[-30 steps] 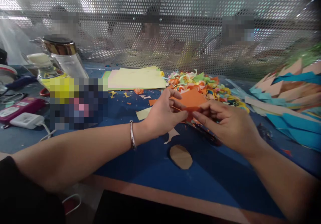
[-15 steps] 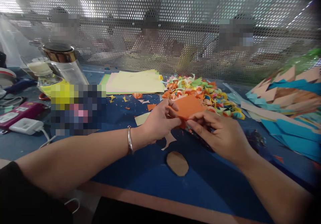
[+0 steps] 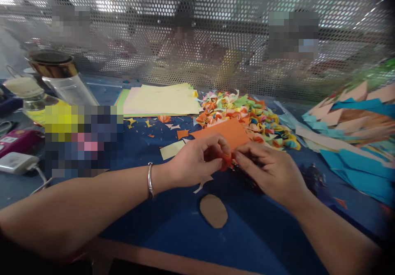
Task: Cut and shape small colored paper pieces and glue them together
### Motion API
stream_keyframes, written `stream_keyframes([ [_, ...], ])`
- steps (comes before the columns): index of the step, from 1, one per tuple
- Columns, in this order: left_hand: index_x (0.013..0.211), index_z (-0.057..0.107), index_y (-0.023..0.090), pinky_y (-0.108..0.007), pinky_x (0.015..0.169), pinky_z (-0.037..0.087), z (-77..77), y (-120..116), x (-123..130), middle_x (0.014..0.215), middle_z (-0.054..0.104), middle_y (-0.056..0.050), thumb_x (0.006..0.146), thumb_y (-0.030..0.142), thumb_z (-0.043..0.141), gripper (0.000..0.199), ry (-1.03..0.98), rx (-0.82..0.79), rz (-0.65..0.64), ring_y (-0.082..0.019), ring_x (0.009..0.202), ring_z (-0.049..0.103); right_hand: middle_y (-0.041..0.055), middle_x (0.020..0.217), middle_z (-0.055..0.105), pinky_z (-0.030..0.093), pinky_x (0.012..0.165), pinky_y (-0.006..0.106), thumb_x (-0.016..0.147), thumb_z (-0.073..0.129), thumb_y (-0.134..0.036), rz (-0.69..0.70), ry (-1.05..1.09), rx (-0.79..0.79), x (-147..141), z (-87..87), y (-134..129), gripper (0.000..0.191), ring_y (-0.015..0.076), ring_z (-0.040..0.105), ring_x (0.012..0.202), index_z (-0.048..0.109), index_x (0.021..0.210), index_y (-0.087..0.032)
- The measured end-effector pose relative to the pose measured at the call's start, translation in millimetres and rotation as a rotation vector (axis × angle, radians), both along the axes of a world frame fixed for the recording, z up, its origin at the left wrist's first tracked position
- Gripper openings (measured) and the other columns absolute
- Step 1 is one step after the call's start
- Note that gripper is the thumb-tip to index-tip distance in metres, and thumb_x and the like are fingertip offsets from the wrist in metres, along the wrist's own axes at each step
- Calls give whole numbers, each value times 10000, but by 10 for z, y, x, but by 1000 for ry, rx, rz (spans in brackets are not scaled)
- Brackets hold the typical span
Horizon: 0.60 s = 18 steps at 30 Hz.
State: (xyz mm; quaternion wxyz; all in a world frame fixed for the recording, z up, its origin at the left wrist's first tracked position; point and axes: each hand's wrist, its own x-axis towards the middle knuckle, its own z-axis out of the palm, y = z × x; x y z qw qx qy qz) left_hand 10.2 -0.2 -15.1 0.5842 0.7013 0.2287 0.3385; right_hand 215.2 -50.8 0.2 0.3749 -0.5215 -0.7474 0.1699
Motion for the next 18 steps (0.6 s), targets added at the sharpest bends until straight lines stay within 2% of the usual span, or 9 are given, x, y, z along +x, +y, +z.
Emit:
stream_keyframes([
  [3, 997, 536, 219, -263, 648, 454, 28, -31, 2, 798, 661, 19, 817, 188, 653, 217, -5, -24, -39, -96, 663, 589, -2, 626, 639, 442, 505, 242, 970, 619, -350, 8, 12, 1, -14, 34, -12, 261, 126, 570, 534, 696, 759, -218],
  [8, 1031, 452, 245, -261, 652, 478, 35, -5, 5, 738, 653, 50, 757, 178, 681, 363, -11, -188, 11, -115, 676, 648, -23, 578, 601, 373, 435, 231, 979, 609, -341, 1, 63, -36, -26, 55, -48, 247, 102, 489, 463, 697, 783, -218],
  [14, 999, 445, 248, -252, 607, 419, 25, 38, 1, 689, 631, 68, 735, 178, 698, 372, 11, -249, 83, -106, 639, 627, 13, 647, 674, 427, 448, 235, 976, 648, -490, -9, 91, -66, -46, 78, -64, 312, 126, 570, 509, 720, 832, -224],
  [18, 999, 443, 251, -254, 616, 440, 15, 37, -5, 685, 636, 66, 742, 175, 700, 372, 4, -244, 69, -111, 646, 633, 8, 635, 659, 453, 475, 252, 994, 624, -524, -7, 68, -59, -58, 97, -61, 354, 131, 575, 515, 714, 814, -233],
])
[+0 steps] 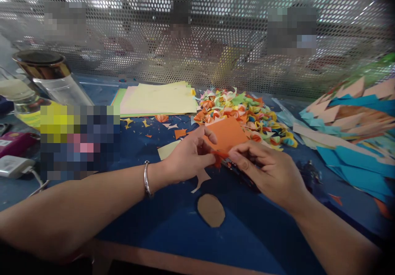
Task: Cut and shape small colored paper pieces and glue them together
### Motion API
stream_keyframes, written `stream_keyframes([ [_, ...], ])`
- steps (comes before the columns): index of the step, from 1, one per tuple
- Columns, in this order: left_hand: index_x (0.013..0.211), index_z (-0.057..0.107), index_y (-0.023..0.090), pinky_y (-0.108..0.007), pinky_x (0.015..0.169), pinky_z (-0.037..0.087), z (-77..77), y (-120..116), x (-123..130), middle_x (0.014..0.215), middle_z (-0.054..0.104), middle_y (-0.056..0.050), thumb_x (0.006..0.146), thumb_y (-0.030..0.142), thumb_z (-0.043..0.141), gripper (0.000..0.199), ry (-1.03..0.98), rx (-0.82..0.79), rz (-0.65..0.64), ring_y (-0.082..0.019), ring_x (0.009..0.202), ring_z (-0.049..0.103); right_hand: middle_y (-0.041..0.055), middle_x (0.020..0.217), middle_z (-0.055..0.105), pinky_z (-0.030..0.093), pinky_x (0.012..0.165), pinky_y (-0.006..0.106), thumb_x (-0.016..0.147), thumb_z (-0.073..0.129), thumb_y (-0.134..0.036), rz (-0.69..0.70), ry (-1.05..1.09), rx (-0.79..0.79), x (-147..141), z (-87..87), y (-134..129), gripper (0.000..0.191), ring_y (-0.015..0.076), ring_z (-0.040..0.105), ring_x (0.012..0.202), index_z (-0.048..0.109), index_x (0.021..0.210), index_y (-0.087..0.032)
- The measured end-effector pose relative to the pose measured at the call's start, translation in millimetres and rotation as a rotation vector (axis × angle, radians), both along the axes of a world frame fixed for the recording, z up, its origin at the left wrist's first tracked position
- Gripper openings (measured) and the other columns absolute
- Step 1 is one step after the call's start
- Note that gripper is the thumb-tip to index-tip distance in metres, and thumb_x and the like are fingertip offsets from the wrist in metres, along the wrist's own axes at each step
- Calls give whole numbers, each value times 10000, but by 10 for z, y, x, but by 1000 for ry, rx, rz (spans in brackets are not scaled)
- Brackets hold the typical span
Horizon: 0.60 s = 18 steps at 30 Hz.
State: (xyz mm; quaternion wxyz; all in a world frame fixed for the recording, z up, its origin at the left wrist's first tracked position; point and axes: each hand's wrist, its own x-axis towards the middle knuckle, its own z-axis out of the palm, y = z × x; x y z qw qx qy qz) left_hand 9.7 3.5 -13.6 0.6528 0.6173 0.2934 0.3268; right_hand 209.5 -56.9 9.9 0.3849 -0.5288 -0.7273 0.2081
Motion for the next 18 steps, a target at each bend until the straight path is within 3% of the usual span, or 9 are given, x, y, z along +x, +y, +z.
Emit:
stream_keyframes([
  [5, 1008, 488, 236, -263, 656, 487, 12, -33, -15, 742, 644, 38, 801, 209, 707, 302, -18, 81, -81, -114, 673, 634, -21, 562, 581, 379, 424, 247, 990, 631, -515, -34, -7, 20, 27, -24, 20, 357, 111, 489, 453, 682, 782, -230],
  [10, 934, 594, 196, -258, 700, 522, 62, -88, -23, 810, 688, -14, 843, 191, 666, 117, 22, 174, -174, -111, 712, 638, 3, 609, 652, 426, 475, 245, 983, 637, -460, 15, -10, -21, 56, -52, 43, 313, 131, 559, 505, 676, 786, -220],
  [15, 902, 610, 188, -267, 754, 537, 32, -10, -44, 807, 685, -11, 801, 157, 670, 121, 42, 173, -70, -116, 755, 668, 28, 690, 711, 486, 517, 231, 990, 620, -431, -8, -35, -72, 140, -101, 59, 268, 145, 635, 582, 692, 853, -212],
  [18, 894, 592, 199, -246, 641, 477, 4, 67, -66, 756, 632, 13, 786, 177, 696, 151, 69, 225, 3, -98, 680, 593, 58, 798, 765, 516, 533, 238, 990, 623, -481, -56, -74, -95, 224, -138, 75, 292, 157, 673, 623, 706, 925, -209],
])
